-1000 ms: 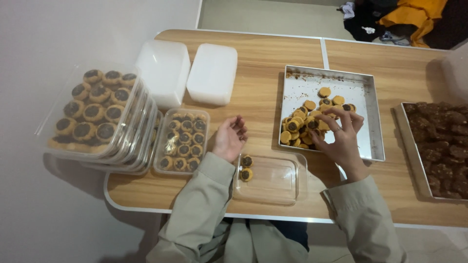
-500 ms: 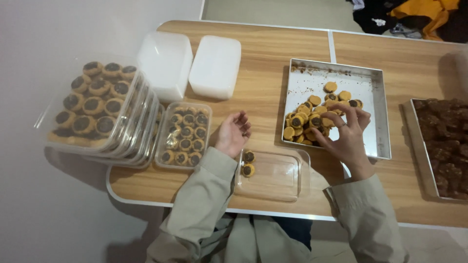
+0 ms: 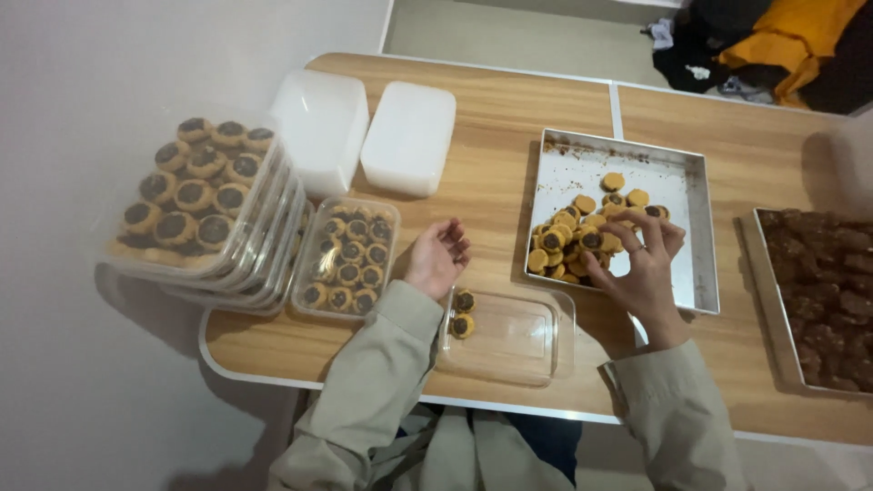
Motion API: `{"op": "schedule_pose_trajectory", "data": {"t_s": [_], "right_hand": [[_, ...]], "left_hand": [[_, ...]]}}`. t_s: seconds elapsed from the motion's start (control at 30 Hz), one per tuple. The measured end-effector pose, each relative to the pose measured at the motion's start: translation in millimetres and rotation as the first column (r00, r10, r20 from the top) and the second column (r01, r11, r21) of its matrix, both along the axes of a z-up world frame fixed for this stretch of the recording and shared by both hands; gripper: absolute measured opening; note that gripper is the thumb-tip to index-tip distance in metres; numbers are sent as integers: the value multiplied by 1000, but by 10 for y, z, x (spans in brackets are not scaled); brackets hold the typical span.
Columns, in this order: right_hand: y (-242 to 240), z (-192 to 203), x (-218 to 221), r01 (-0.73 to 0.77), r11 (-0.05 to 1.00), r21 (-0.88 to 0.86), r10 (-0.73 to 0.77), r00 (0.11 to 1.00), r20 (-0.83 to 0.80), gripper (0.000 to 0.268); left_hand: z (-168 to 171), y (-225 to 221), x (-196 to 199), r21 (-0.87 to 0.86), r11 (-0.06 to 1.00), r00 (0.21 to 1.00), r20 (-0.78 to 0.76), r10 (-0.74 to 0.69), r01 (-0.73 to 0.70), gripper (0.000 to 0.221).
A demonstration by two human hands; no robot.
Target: Arranging cookies from a metal tray into a plastic container.
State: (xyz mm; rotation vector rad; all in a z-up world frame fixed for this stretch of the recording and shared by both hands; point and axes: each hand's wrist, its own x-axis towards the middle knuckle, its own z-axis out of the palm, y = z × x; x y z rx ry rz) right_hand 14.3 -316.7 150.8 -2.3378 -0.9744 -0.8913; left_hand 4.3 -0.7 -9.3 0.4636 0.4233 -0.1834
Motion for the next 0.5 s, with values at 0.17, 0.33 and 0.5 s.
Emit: {"op": "schedule_pose_trajectory", "data": {"t_s": [0.17, 0.33, 0.5], "right_hand": [[113, 136, -96, -60, 996, 67, 66, 995, -81, 35], [201, 41, -188, -140, 986, 86, 156, 960, -232, 43], [515, 325, -561, -224, 926, 304, 372, 677, -635, 46]], "left_hand": [[-44, 11, 55, -3, 1000, 1000, 14, 4, -4, 13], [-64, -30, 68, 19, 999, 1000, -4, 30, -30, 12], [44, -41, 15, 13, 999, 999, -12, 49, -48, 10]]}}
